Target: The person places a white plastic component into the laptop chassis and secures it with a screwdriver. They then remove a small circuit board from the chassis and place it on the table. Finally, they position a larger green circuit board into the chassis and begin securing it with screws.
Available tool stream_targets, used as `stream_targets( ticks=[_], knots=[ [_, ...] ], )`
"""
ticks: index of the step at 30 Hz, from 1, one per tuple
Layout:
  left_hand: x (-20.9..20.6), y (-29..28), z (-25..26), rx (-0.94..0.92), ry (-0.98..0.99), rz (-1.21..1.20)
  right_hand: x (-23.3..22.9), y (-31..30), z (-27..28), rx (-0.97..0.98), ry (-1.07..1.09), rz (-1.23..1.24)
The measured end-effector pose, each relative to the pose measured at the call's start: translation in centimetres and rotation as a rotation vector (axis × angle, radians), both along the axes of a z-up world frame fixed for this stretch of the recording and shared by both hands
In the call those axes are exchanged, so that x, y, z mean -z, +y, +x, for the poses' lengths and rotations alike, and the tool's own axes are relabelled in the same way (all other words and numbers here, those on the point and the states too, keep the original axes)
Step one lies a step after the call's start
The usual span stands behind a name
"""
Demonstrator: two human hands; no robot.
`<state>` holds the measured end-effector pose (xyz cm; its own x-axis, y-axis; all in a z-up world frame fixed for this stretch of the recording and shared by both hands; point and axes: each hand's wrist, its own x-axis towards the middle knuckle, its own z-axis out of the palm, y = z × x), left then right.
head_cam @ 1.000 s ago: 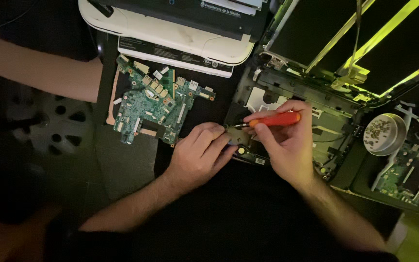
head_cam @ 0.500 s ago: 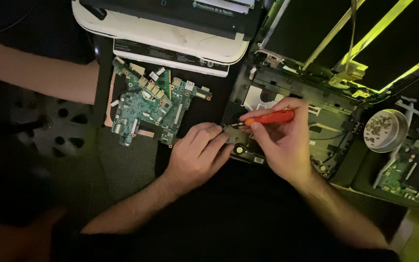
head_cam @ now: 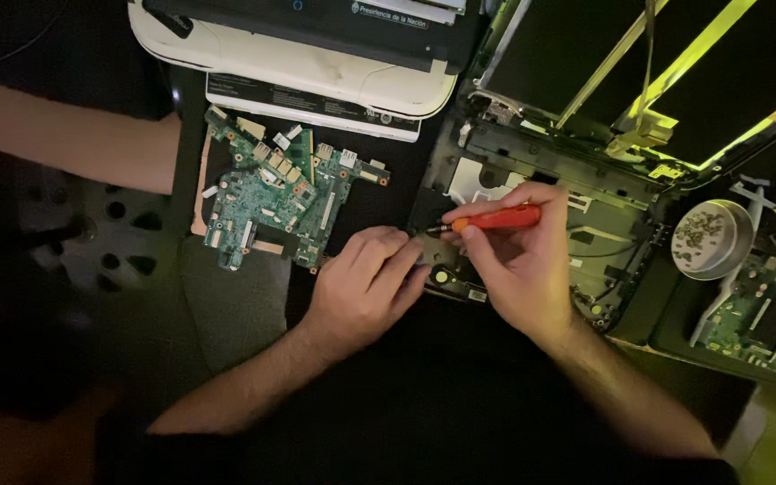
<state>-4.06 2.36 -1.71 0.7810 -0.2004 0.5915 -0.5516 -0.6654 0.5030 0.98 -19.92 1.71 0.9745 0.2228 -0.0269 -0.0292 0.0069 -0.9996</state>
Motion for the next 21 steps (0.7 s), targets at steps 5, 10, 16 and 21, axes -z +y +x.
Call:
stream_targets(
  ticks=[5, 10, 16, 21],
  knots=[
    [-0.2, 0.2, 0.1, 0.021, 0.017, 0.016, 0.2, 0.0, 0.0, -0.001, 0.002, -0.001],
    [0.2, 0.2, 0.2, -0.01, -0.031, 0.106, 0.3, -0.1, 0.0, -0.011, -0.029, -0.002],
    [-1.0, 0.5, 0.3, 0.017, 0.012, 0.186, -0.2, -0.3, -0.2, 0.011, -0.077, -0.037],
    [0.0, 0.8, 0.2, 0.044, -0.05, 0.27, -1.3, 0.0, -0.1, 0.052, -0.213, -0.11]
  ],
)
